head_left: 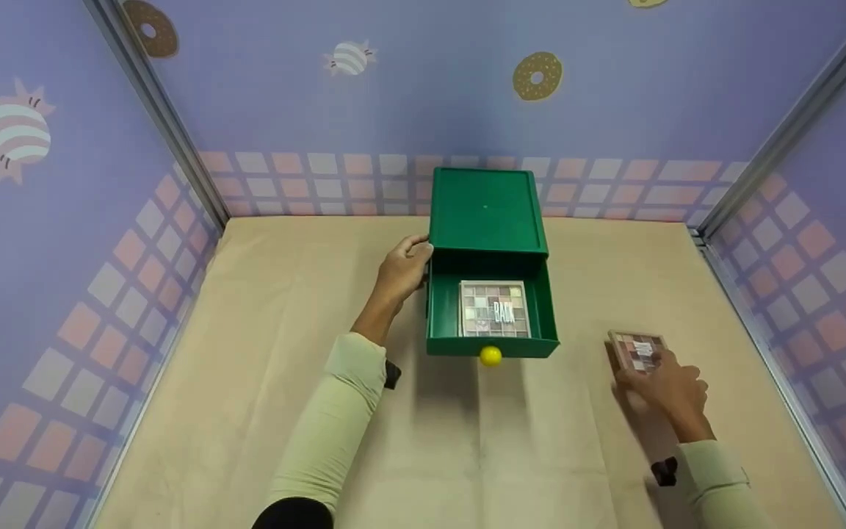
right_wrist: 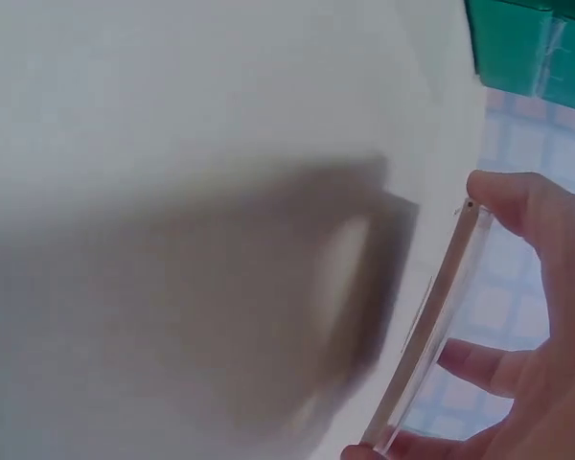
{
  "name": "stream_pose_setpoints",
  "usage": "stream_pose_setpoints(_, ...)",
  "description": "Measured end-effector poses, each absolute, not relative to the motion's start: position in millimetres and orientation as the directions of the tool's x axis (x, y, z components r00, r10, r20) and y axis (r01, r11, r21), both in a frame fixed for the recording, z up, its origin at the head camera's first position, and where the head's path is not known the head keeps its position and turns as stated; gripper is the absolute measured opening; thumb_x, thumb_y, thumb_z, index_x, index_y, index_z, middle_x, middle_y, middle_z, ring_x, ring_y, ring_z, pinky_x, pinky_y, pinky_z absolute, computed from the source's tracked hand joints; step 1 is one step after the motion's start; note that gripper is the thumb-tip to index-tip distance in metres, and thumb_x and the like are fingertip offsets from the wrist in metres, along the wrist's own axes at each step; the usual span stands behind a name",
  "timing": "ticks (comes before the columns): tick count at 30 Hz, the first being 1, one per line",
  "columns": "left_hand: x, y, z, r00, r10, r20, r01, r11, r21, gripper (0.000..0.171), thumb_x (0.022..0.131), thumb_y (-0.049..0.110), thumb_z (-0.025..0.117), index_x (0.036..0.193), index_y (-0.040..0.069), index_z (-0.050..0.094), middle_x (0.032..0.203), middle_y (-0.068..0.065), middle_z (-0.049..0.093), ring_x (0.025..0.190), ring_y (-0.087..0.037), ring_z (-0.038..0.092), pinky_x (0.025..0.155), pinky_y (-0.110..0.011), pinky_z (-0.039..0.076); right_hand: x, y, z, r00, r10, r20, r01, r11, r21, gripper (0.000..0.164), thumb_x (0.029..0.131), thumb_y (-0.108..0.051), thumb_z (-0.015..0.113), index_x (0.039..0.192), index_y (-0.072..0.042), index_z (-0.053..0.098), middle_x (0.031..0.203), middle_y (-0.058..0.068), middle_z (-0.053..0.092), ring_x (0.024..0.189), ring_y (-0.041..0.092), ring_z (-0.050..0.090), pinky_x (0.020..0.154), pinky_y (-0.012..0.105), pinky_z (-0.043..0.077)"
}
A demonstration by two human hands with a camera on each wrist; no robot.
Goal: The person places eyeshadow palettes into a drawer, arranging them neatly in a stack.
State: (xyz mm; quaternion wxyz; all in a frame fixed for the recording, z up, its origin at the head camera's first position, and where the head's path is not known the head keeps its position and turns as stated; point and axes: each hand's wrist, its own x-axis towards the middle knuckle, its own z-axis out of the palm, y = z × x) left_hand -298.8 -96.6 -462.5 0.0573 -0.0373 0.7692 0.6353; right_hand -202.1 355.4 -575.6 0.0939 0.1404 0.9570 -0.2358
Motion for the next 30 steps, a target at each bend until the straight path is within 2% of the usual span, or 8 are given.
stream_pose_setpoints(6,-299.7,-95.9,-462.6,-0.991,0.014,-0.133,-0.128,0.185,0.974,0.044,0.107,0.041,0.047,0.149,0.027,0.052,0.121,-0.007,0.065,0.095,-0.026,0.063,0.078,-0.031,0.050,-210.6,343.7,-558.1,-0.961,0.222,-0.164,0.274,0.844,-0.461,0.092,0.089,-0.057,0.067,0.153,0.001,0.035,0.131,0.046,0.040,0.112,0.059,0.043,0.081,0.061,0.041)
stream_pose_setpoints(12,-299.5,-95.6,-462.2,-0.991,0.010,-0.132,-0.127,0.196,0.972,0.044,0.107,0.040,0.047,0.149,0.027,0.052,0.122,-0.007,0.066,0.092,-0.021,0.063,0.079,-0.031,0.052,-216.7,328.9,-532.2,-0.984,0.174,-0.045,0.170,0.824,-0.540,0.085,0.088,-0.048,0.073,0.151,-0.002,0.040,0.139,0.044,0.039,0.124,0.060,0.040,0.091,0.066,0.036)
stream_pose_setpoints(17,-299.2,-96.1,-462.3,-0.990,0.013,-0.141,-0.136,0.192,0.972,0.044,0.107,0.041,0.048,0.149,0.029,0.051,0.124,-0.007,0.065,0.095,-0.021,0.064,0.081,-0.032,0.052,-221.9,315.6,-506.6,-0.991,0.123,0.048,0.069,0.792,-0.607,0.085,0.085,-0.046,0.078,0.149,-0.003,0.044,0.141,0.041,0.040,0.119,0.054,0.044,0.090,0.063,0.040)
stream_pose_setpoints(23,-299.1,-96.7,-462.7,-0.990,0.010,-0.139,-0.135,0.195,0.972,0.045,0.107,0.040,0.047,0.150,0.028,0.051,0.128,-0.007,0.064,0.102,-0.024,0.066,0.087,-0.036,0.054,-228.8,297.2,-477.0,-0.985,-0.024,0.173,-0.134,0.738,-0.661,0.077,0.083,-0.031,0.082,0.146,-0.001,0.048,0.142,0.033,0.044,0.122,0.046,0.045,0.095,0.062,0.040)
stream_pose_setpoints(30,-299.3,-96.1,-463.5,-0.990,0.008,-0.143,-0.139,0.183,0.973,0.045,0.107,0.041,0.047,0.150,0.027,0.050,0.138,-0.010,0.060,0.109,-0.028,0.066,0.102,-0.052,0.051,-236.4,269.5,-451.8,-0.929,-0.249,0.273,-0.368,0.682,-0.632,0.074,0.075,-0.017,0.087,0.140,-0.003,0.054,0.139,0.026,0.051,0.123,0.041,0.046,0.105,0.068,0.035)
